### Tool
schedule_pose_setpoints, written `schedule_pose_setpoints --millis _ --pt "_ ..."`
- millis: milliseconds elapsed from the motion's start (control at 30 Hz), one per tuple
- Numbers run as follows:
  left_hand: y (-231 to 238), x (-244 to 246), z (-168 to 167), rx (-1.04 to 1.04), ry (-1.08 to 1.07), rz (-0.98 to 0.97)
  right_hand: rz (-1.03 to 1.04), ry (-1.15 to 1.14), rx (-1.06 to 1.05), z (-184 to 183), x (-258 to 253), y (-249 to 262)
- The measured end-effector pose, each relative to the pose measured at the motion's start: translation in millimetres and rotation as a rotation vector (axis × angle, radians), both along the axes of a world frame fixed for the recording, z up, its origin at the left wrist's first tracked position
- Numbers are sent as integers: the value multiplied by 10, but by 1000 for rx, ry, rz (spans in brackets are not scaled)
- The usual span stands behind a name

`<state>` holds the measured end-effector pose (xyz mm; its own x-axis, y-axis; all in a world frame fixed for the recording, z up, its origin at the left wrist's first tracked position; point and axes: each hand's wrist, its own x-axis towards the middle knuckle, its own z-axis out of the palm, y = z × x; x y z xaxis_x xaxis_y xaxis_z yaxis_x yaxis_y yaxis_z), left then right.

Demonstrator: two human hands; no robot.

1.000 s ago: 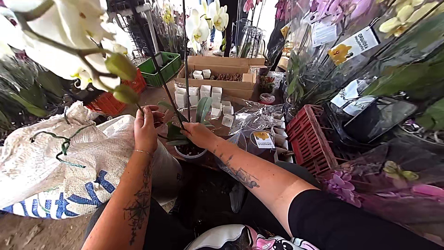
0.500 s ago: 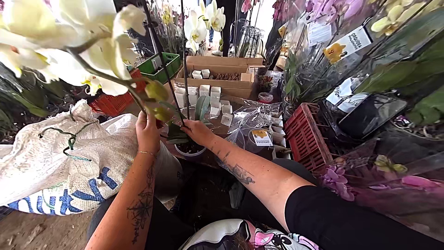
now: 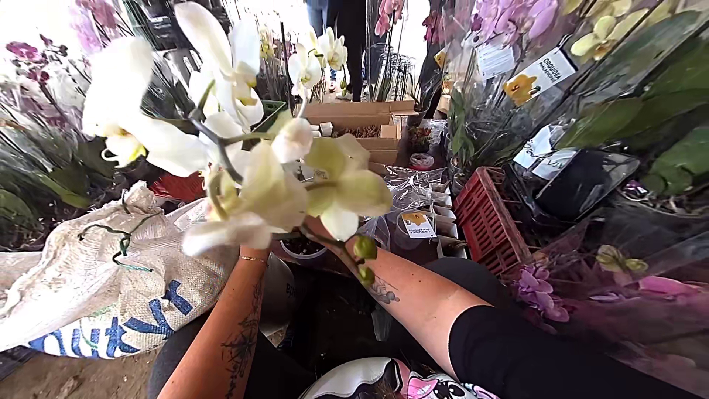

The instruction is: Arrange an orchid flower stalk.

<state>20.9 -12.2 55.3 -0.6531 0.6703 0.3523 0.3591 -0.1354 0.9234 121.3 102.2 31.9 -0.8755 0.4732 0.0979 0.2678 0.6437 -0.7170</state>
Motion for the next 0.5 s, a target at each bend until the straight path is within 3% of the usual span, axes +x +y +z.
schedule_pose_setpoints --millis 33,167,400,500 --pt "28 -50 -72 39 13 -9 0 -11 1 29 8 -6" --pt "157 -124 -105 156 64 -47 -22 179 85 -464 -212 152" --pt "174 -88 -132 165 208 -40 -33 146 15 -437 -207 148" --pt "172 -56 -130 189 237 -37 17 466 282 -889 -225 268"
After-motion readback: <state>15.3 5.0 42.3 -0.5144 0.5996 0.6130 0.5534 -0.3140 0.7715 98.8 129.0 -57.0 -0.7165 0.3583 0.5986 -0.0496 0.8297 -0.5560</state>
